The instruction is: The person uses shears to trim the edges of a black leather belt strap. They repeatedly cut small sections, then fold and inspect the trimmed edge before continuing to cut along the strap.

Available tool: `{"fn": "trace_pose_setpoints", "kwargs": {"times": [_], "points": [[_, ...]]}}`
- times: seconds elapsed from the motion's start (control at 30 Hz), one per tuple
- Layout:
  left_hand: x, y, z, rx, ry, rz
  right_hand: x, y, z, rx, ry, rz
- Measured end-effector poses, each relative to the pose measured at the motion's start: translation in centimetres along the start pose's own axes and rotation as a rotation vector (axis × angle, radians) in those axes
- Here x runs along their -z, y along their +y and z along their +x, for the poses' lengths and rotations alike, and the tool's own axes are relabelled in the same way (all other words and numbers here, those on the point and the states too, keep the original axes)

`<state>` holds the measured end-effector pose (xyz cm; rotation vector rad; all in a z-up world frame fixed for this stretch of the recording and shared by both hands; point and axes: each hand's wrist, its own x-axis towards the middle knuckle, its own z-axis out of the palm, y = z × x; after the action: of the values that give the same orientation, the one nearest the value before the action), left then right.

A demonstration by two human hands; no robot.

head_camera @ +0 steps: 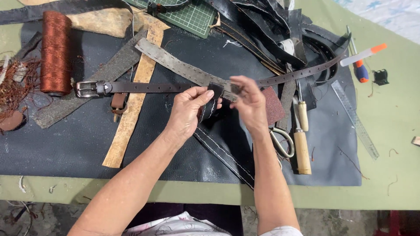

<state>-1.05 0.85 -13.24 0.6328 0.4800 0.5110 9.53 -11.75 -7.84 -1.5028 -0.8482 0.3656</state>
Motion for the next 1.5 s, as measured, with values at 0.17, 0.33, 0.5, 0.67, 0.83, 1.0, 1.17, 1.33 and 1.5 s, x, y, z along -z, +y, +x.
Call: {"fn": "trace_pose_setpoints", "kwargs": {"times": [0.17,0.33,0.5,0.67,0.83,1.0,1.17,1.33,1.5], "points": [[-0.9,0.4,-0.6,-0.018,0.023,0.055,0.5,-0.6,0.0,0.297,-0.029,-0.342],[-1.2,0.8,-1.0,-0.019,0.025,0.089,0.5,-0.3,-0.3,0.438,0.073,-0.576],[-1.2,1.8,-1.7,-0.056,0.009,0.144,-0.1,-1.4,-0.5,0.456,0.034,-0.55],[-1.4,2.6,-1.7,-0.048,-0.005,0.12,0.0,-1.9,-0.3,0.295,-0.024,-0.28],[-0.6,2.7,-1.1,0.033,0.009,0.036,0.1,-1.1,-0.3,0.235,-0.083,-0.24],[-0.6,2.4,-1.5,0.039,-0.063,0.145,-0.5,-1.5,-0.4,0.237,-0.045,-0.211],[-0.9,3.9,-1.9,-0.147,-0.069,0.397,1.1,-1.1,0.0,0.154,0.064,0.142],[-1.0,3.3,-2.1,-0.219,-0.088,0.525,0.6,-1.6,-0.3,0.099,-0.009,0.174],[-2.0,3.5,-3.0,-0.309,-0.081,0.608,-1.2,-2.0,-0.7,0.113,0.001,-0.146]]}}
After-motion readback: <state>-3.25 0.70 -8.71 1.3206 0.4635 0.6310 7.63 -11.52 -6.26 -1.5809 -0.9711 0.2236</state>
